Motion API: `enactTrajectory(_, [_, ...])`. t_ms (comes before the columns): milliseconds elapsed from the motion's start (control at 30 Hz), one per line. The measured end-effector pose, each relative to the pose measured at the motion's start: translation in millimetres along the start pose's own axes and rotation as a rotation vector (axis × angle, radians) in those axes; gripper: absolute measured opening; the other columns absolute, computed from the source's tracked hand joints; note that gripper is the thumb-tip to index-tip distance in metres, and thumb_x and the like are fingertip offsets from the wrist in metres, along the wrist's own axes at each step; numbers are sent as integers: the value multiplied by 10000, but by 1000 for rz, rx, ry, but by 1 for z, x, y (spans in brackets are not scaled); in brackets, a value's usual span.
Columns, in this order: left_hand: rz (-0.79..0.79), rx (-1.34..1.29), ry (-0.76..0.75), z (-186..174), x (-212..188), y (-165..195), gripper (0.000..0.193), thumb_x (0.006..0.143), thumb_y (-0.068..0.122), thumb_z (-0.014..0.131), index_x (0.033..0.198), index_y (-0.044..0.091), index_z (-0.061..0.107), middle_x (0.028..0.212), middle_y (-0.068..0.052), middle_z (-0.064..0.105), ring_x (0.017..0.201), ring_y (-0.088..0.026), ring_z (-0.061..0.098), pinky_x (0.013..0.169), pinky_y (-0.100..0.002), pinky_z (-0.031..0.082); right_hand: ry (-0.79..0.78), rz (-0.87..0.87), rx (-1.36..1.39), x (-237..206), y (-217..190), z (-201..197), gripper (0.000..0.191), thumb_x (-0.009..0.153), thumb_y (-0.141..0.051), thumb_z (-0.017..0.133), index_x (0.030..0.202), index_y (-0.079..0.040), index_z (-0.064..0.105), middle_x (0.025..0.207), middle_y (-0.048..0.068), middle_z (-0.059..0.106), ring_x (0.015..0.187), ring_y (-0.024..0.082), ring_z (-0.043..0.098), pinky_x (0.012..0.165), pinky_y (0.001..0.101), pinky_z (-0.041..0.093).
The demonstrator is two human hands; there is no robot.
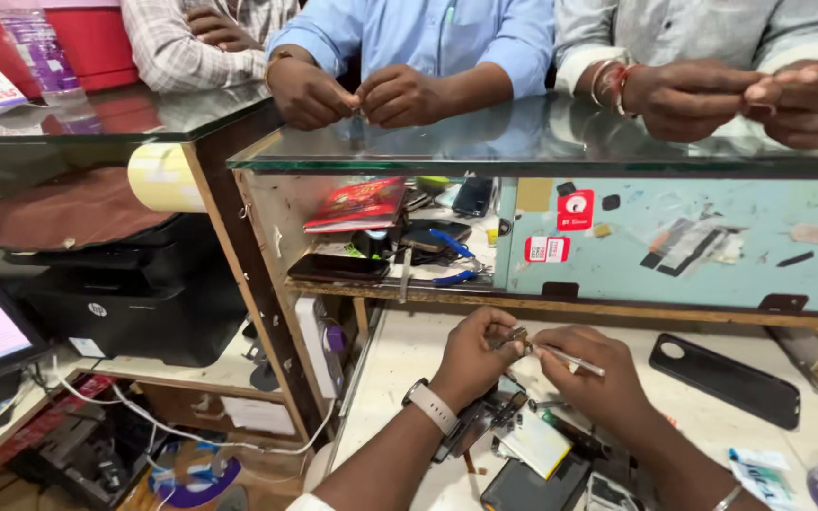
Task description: The person repairs a disassembled smartphone at a workbench, holding the phone chassis in one hand and using a small screwdriver-like tool with the other to work on internal components. Disassembled phone parts, a battery, and a phone case lie on the bench around them.
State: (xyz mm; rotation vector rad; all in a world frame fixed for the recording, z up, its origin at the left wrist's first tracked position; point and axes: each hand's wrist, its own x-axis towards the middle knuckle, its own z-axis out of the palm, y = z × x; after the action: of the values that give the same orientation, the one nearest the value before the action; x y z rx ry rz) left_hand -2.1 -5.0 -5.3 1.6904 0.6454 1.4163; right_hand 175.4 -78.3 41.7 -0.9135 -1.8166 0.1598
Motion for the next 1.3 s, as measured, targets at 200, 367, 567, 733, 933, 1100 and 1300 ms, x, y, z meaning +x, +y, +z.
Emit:
enactTrajectory(200, [-235, 41, 5, 3, -7, 13, 313, 842, 77, 763, 1123, 61, 627, 975, -35, 670, 802, -132, 670, 647, -295, 581, -37, 154, -37, -9, 1, -7, 211, 806, -87, 769, 1016, -81, 783, 909, 57, 777, 752, 146, 738, 580, 278, 566])
enactTrajectory(367, [31, 173, 24, 5, -9, 16, 303, 840, 59, 806, 1108, 42, 664, 955, -48, 703, 883, -99, 670, 706, -244, 570, 15, 86, -39, -11, -3, -10, 195, 805, -92, 773, 1000, -77, 786, 906, 64, 778, 770, 153, 734, 601, 277, 568])
enactTrajectory(567, [-56, 188, 14, 8, -13, 17, 299, 835, 63, 788, 1105, 44, 662, 952, -49, 692, 864, -92, 652, 686, -241, 574, -40, 120, -23, -13, -14, -15, 199, 818, -95, 769, 1014, -66, 787, 910, 70, 774, 765, 158, 739, 632, 291, 573])
enactTrajectory(733, [-93, 148, 37, 9, -15, 23, 312, 836, 64, 774, 1120, 50, 646, 972, -41, 702, 846, -85, 658, 659, -239, 551, -47, 223, 25, -14, -22, -17, 205, 828, -99, 746, 1025, -64, 790, 933, 55, 778, 793, 114, 719, 543, 272, 565])
enactTrajectory(933, [-168, 199, 34, 9, -17, 31, 309, 831, 60, 760, 1117, 43, 643, 975, -45, 694, 752, -110, 648, 619, -245, 548, -64, 182, 8, -14, -23, -16, 220, 844, -120, 754, 1054, -64, 793, 921, 50, 779, 740, 106, 717, 564, 233, 556])
enactTrajectory(1100, [-76, 197, 58, 11, -18, 31, 299, 837, 41, 755, 1117, 35, 649, 969, -66, 707, 788, -80, 664, 653, -241, 562, -53, 257, 29, -16, -23, -18, 219, 829, -117, 754, 1038, -67, 797, 934, 47, 781, 774, 102, 713, 538, 246, 564])
enactTrajectory(1300, [-110, 168, 58, 12, -20, 31, 300, 840, 43, 734, 1123, 42, 635, 980, -58, 702, 741, -80, 671, 617, -237, 569, -40, 164, -20, -18, -18, -18, 215, 824, -117, 759, 1029, -64, 795, 917, 49, 787, 792, 118, 725, 567, 261, 564])
